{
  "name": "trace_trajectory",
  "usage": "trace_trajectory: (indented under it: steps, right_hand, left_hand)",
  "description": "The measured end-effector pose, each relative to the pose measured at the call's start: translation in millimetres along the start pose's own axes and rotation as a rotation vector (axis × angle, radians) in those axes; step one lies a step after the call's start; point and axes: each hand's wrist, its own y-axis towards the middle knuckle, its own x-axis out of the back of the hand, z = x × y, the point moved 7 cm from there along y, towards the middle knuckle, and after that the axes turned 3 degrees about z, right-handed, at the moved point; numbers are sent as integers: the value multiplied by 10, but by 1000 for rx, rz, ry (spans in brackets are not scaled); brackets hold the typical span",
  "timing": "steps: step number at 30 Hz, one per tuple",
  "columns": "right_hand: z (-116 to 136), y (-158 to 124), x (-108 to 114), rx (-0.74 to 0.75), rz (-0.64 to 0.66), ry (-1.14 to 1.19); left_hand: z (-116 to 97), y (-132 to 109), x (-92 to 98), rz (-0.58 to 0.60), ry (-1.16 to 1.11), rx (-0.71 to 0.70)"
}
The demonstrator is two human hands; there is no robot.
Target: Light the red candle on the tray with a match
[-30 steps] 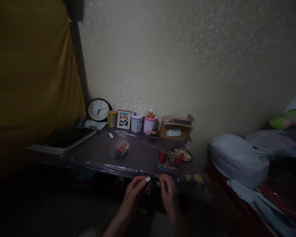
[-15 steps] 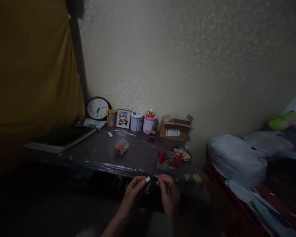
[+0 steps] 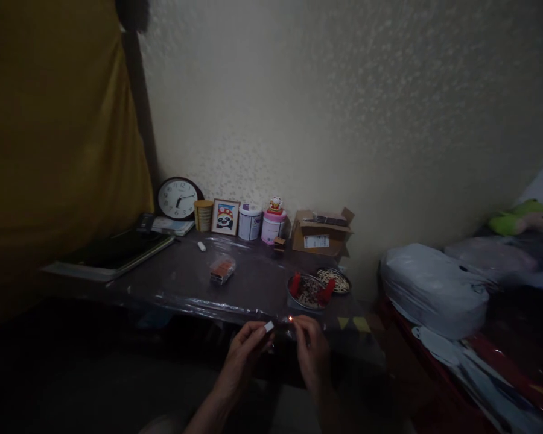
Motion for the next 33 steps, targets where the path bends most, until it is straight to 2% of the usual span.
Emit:
trace_trajectory:
  steps: [2,6,12,19,27,33]
  right_hand:
    - [-188,23,66,-121,-79,36]
    - [-428,26,126,-286,-130,111]
    - [-609,-20,169,-387,-198,206]
    - [-575,-23,213,-420,-202,219]
    - [-504,41,244,-337,-199,166]
    - [-483,49,239,-382,-236,219]
  left_hand:
    - [-15,-12,0,1,13,3]
    - [-63,-37,-9,-3,33,0]
    - [-88,-43,13,-18,32,-4]
    - [-72,-49,56,-23,29,-3]
    - [-79,-28,68,-55,35,8]
    - [-39,-10,112,-64,29,17]
